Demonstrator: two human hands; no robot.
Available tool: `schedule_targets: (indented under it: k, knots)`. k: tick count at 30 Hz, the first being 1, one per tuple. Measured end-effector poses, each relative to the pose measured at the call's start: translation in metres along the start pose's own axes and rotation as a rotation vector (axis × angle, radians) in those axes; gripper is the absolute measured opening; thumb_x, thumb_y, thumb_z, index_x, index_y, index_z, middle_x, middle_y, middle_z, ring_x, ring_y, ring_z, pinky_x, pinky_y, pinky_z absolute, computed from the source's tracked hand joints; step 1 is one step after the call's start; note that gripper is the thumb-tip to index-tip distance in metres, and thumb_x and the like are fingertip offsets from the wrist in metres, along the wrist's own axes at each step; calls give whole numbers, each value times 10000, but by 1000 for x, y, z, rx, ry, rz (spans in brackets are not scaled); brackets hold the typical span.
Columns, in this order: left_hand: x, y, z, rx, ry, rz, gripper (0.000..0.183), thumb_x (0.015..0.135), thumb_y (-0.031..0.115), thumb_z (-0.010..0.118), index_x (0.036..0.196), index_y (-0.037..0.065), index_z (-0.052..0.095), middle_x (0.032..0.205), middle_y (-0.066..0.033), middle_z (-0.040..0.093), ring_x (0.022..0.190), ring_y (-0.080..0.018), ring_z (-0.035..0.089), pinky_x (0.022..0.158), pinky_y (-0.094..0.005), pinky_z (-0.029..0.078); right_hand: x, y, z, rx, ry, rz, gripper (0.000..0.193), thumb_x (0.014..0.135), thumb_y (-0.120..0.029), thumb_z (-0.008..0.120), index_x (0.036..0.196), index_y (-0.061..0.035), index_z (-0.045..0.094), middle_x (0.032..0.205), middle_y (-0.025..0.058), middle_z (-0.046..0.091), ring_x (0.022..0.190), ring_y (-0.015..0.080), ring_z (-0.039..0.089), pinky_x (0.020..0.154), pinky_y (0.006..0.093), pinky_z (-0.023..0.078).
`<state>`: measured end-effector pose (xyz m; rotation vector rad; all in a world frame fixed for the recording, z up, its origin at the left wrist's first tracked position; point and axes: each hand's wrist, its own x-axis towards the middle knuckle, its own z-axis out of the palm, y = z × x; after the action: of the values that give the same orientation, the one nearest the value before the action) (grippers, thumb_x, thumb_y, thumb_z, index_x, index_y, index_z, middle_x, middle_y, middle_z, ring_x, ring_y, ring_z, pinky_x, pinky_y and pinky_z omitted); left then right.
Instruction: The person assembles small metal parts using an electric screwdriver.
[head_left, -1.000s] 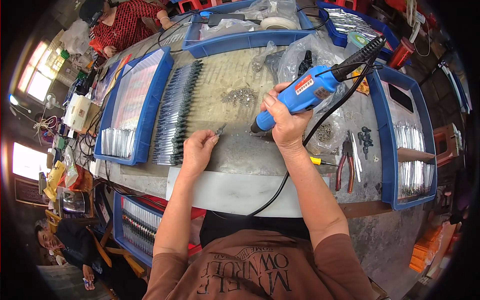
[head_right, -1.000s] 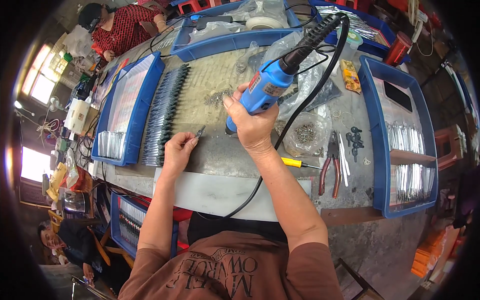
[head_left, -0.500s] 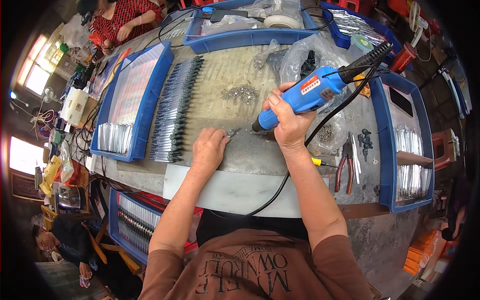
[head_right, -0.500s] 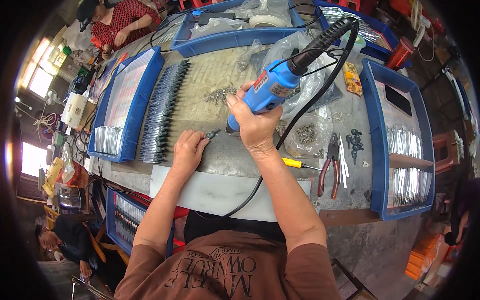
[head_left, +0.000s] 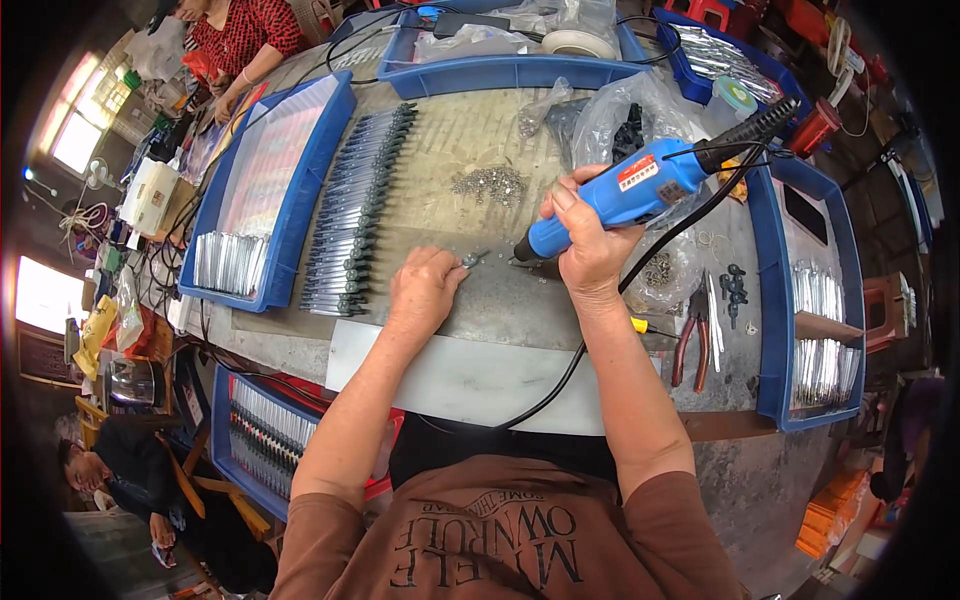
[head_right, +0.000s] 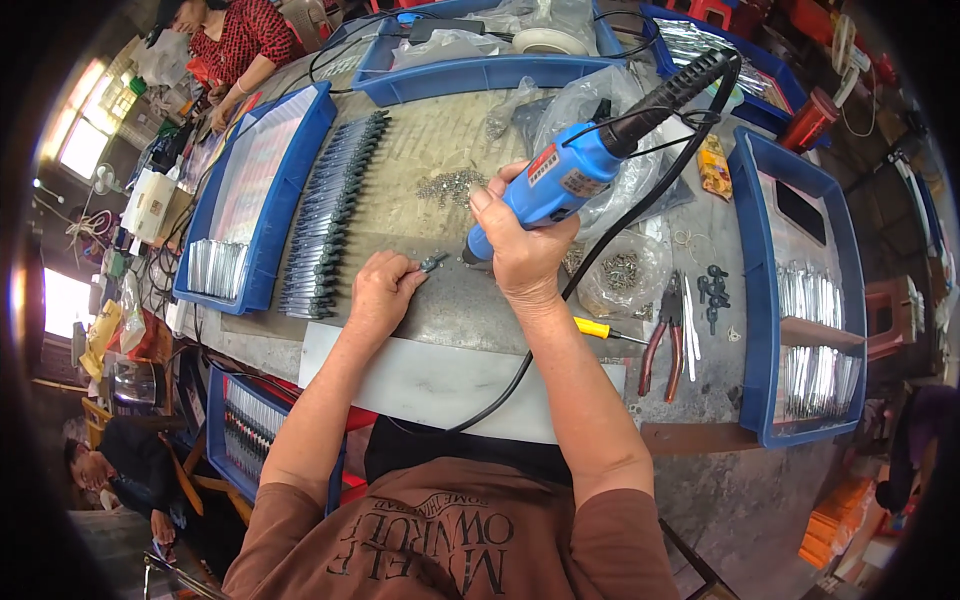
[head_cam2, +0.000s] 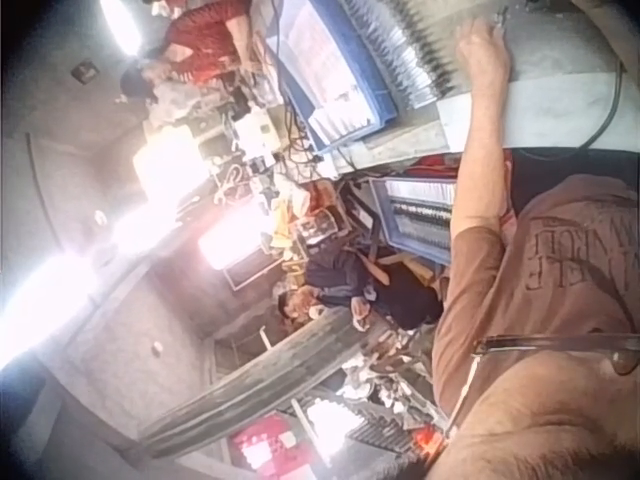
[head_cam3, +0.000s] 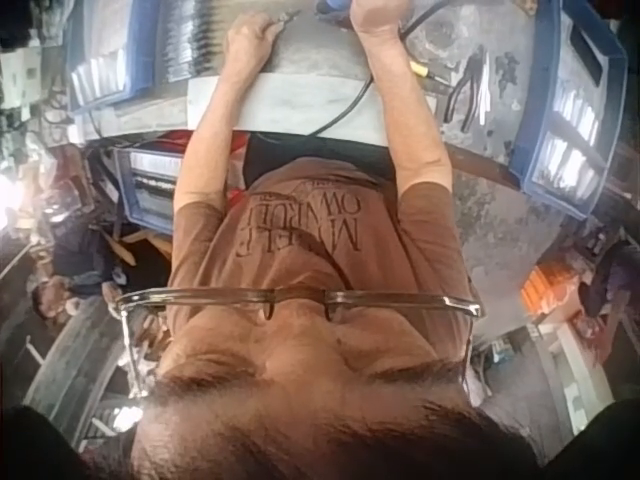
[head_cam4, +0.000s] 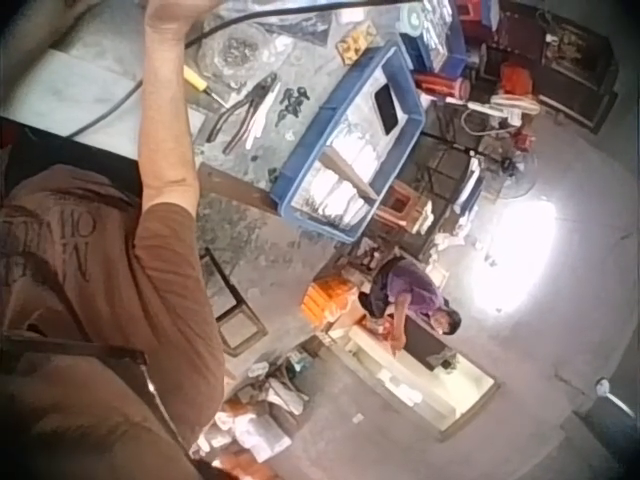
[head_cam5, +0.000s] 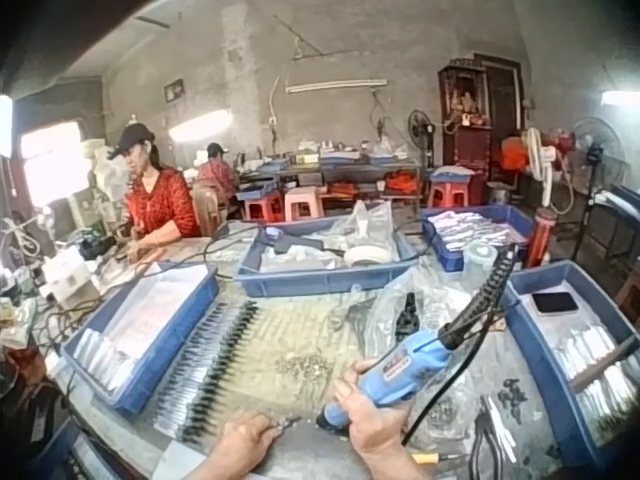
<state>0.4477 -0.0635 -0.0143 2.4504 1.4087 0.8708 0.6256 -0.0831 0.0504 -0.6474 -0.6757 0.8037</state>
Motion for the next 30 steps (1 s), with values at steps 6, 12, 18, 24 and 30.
schedule_targets:
  k: [6, 12, 18, 24, 30]
  knots:
    - [-1, -2, -2, 11, -34, -24, 122, 652, 99, 670, 721, 34, 595, 701, -86, 556, 695, -261, 533, 610, -342, 427, -1, 0, 2, 20, -8, 7, 259, 649, 13, 630, 861, 12, 480, 711, 37, 518, 607, 102, 524, 547, 235, 442]
    - [0, 0, -1, 20, -35, -33, 121, 654, 119, 671, 704, 37, 598, 702, -73, 557, 700, -255, 536, 615, -342, 429, 0, -2, 2, 18, -4, -1, 247, 654, 15, 623, 858, 13, 484, 712, 38, 519, 606, 108, 528, 546, 239, 443]
    - [-1, 1, 1, 83, -25, -25, 113, 658, 123, 668, 700, 42, 601, 700, -64, 557, 707, -252, 534, 618, -339, 430, -1, 1, 1, -8, -21, -5, 234, 661, 12, 617, 856, 11, 488, 715, 39, 521, 609, 110, 530, 550, 243, 447]
    - [-2, -1, -1, 47, -34, 1, 108, 665, 114, 665, 711, 37, 606, 710, -63, 564, 704, -252, 536, 620, -332, 433, -2, 1, 0, 3, -23, -1, 239, 660, 10, 620, 859, 7, 487, 718, 39, 523, 606, 109, 529, 553, 244, 449]
    - [-3, -10, -1, -115, 17, -80, 112, 673, 74, 661, 740, 6, 601, 702, -99, 571, 657, -250, 553, 589, -313, 434, -3, 0, 4, 18, -17, 10, 242, 655, 5, 628, 850, 3, 484, 716, 39, 523, 602, 107, 529, 543, 239, 448]
